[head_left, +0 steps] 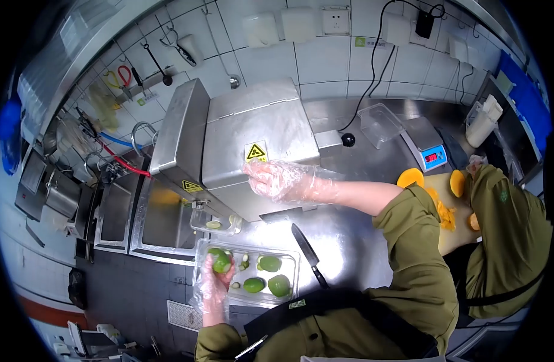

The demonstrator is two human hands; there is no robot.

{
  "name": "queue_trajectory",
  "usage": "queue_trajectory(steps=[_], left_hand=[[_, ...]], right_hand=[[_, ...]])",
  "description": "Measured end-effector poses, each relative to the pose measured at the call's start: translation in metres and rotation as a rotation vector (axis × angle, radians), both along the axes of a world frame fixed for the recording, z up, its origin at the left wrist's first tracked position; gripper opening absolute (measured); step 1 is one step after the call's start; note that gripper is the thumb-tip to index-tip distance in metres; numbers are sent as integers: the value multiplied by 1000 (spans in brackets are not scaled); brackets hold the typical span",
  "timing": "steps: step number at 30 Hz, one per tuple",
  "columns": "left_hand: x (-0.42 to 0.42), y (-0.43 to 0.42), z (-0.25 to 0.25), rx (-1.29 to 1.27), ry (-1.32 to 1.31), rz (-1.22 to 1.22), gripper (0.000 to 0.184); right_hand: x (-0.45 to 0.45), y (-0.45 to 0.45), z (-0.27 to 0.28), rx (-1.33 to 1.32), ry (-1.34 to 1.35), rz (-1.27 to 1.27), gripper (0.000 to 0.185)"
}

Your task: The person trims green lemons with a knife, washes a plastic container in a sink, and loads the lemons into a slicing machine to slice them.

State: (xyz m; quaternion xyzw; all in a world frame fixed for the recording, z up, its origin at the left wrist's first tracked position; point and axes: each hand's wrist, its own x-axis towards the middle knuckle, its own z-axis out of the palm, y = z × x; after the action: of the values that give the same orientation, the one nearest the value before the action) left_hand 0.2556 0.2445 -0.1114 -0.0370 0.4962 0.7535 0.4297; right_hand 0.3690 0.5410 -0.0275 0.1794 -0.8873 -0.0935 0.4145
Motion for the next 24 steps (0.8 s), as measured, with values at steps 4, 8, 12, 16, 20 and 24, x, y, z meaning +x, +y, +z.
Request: queue_trajectory(steps=[4, 8, 12, 16, 20, 24], left_hand=[[-16, -5, 5, 216, -68, 237, 30], [-20, -9, 29, 185, 148, 369, 26], [-26, -6, 51, 40, 329, 273, 37], [-29, 18, 63, -31, 730, 197, 45], [-8, 55, 103, 12, 1078, -6, 65], [-15, 110, 125, 35, 1212, -227, 68]], right_hand=[[7, 2, 23, 127, 34, -131, 29], [-1, 9, 68, 179, 99, -243, 29], [-43, 48, 160, -70, 33, -529, 13], [-119, 158, 170, -360, 2, -472, 18], [-146, 201, 147, -230, -367, -700, 43], [-131, 230, 112, -498, -261, -639, 46]])
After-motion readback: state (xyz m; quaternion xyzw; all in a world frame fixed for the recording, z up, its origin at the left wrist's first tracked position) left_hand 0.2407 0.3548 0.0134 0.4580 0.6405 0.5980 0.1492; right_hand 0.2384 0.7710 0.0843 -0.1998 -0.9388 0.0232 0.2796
